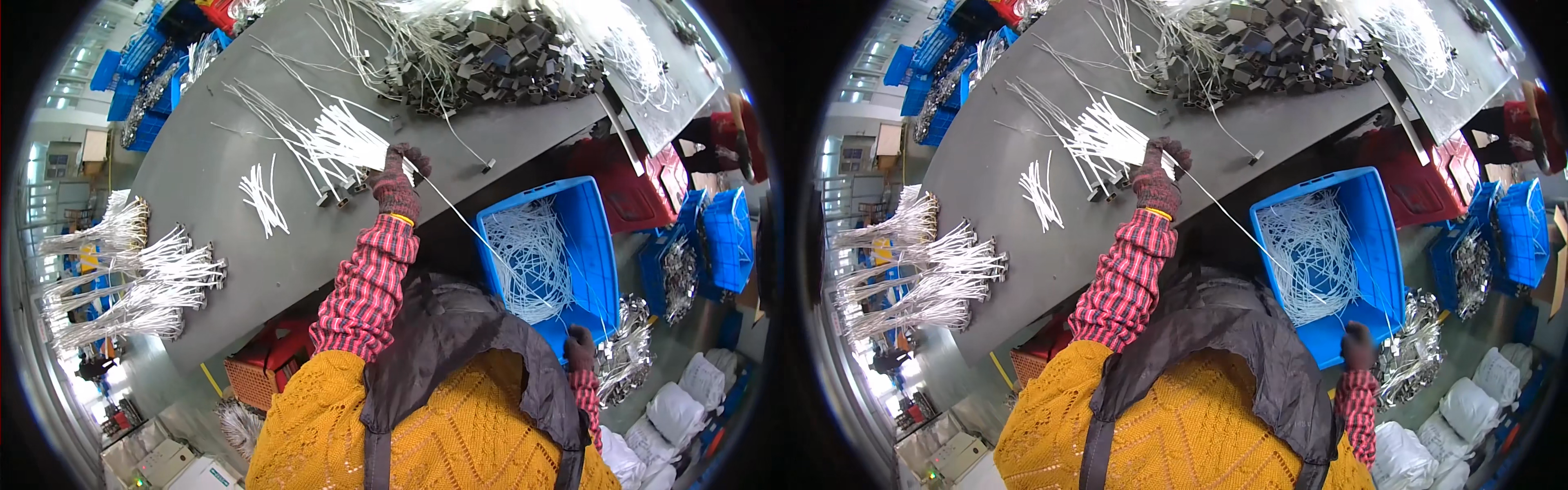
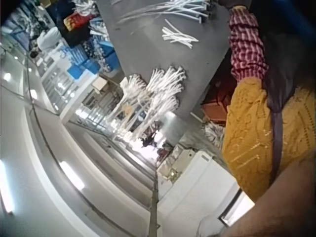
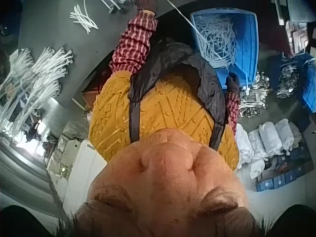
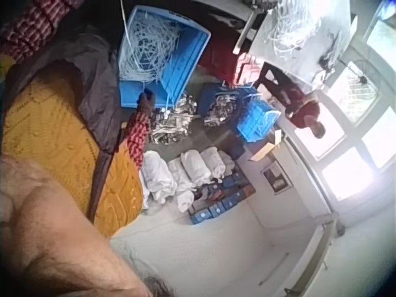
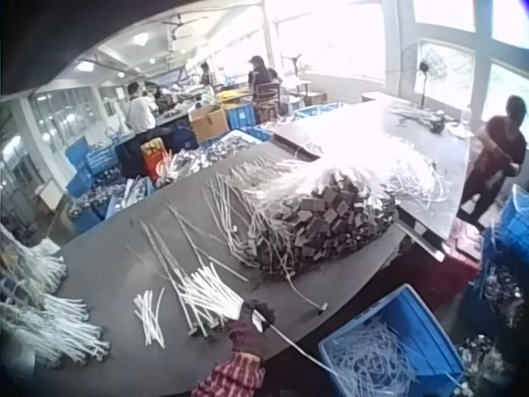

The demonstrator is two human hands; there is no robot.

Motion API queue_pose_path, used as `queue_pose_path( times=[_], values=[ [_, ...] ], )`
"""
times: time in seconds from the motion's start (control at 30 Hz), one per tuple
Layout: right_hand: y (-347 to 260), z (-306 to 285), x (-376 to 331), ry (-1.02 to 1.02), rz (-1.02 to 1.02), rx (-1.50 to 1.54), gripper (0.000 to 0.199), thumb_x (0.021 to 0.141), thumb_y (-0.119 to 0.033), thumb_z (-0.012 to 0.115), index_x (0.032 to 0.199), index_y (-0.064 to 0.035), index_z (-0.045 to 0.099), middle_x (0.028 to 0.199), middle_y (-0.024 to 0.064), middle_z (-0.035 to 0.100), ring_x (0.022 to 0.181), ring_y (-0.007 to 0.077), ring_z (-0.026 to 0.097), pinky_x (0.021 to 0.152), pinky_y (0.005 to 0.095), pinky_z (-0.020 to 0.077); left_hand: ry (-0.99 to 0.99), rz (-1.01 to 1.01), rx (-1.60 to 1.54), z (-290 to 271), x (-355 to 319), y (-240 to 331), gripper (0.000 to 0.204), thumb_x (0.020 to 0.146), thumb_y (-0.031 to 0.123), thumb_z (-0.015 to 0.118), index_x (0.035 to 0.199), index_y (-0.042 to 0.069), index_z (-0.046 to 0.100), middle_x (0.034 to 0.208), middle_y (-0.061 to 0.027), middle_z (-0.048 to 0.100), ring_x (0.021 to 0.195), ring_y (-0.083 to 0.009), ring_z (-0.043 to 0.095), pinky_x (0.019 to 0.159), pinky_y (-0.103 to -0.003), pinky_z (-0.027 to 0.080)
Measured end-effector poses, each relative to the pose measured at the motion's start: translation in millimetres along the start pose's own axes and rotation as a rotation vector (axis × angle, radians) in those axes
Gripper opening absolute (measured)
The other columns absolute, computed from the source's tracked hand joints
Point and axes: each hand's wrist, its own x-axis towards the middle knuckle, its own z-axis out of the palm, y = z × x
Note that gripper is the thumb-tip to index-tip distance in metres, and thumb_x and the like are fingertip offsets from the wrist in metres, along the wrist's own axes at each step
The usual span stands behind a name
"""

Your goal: Bundling and sorting long white wires into groups at a workbench.

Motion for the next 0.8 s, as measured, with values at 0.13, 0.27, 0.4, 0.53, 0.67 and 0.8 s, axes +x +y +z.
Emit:
queue_pose_path(
  times=[0.13,0.27,0.4,0.53,0.67,0.8],
  values=[
    [-132,133,19,-0.233,-0.197,0.126,0.053,0.086,-0.009,0.065,0.137,-0.0032,0.051,0.126,0.0124,0.060,0.108,0.0219,0.060,0.088,0.0342,0.0514,-0.079,0.026,0.020,-21,-13,-2,0.017,0.089,0.022,0.066,0.093,0.006,0.063,0.085,-0.0105,0.068,0.073,-0.0282,0.068,0.067,-0.043,0.057],
    [-274,279,10,-0.582,-0.454,0.314,0.051,0.088,-0.011,0.064,0.137,-0.0045,0.050,0.119,0.0135,0.063,0.103,0.0222,0.062,0.088,0.0328,0.0508,-0.251,0.178,-0.087,-39,-24,-14,0.012,0.089,0.015,0.068,0.090,0.004,0.062,0.084,-0.0107,0.065,0.071,-0.0249,0.066,0.064,-0.042,0.057],
    [-373,364,-15,-0.717,-0.439,0.225,0.050,0.086,-0.010,0.065,0.134,-0.0055,0.052,0.118,0.0177,0.064,0.097,0.0239,0.065,0.081,0.0363,0.0542,0.077,0.220,0.235,-58,-9,4,0.019,0.090,0.021,0.069,0.095,0.003,0.064,0.083,-0.0086,0.063,0.064,-0.0207,0.060,0.052,-0.036,0.050],
    [-397,371,-4,-0.734,-0.486,0.027,0.047,0.088,-0.011,0.061,0.134,-0.0073,0.053,0.119,0.0205,0.064,0.099,0.0307,0.067,0.083,0.0398,0.0548,0.260,0.385,1.043,-92,13,70,0.026,0.091,0.025,0.064,0.098,0.000,0.064,0.076,-0.0101,0.065,0.055,-0.0214,0.061,0.049,-0.033,0.050],
    [-389,294,66,-0.028,-1.247,-1.004,0.048,0.089,-0.011,0.055,0.136,-0.0134,0.050,0.127,0.0189,0.057,0.103,0.0398,0.063,0.083,0.0463,0.0543,-0.016,0.205,0.267,-115,16,112,0.024,0.095,0.023,0.060,0.099,-0.001,0.063,0.073,-0.0103,0.065,0.052,-0.0197,0.062,0.047,-0.030,0.052],
    [-378,272,100,-0.254,-0.751,-1.279,0.037,0.090,-0.013,0.055,0.127,-0.0123,0.058,0.115,0.0167,0.064,0.102,0.0372,0.064,0.085,0.0451,0.0538,-0.176,0.166,0.309,-88,2,76,0.026,0.095,0.022,0.061,0.104,-0.002,0.064,0.082,-0.0110,0.068,0.065,-0.0229,0.067,0.055,-0.034,0.056]
  ],
)
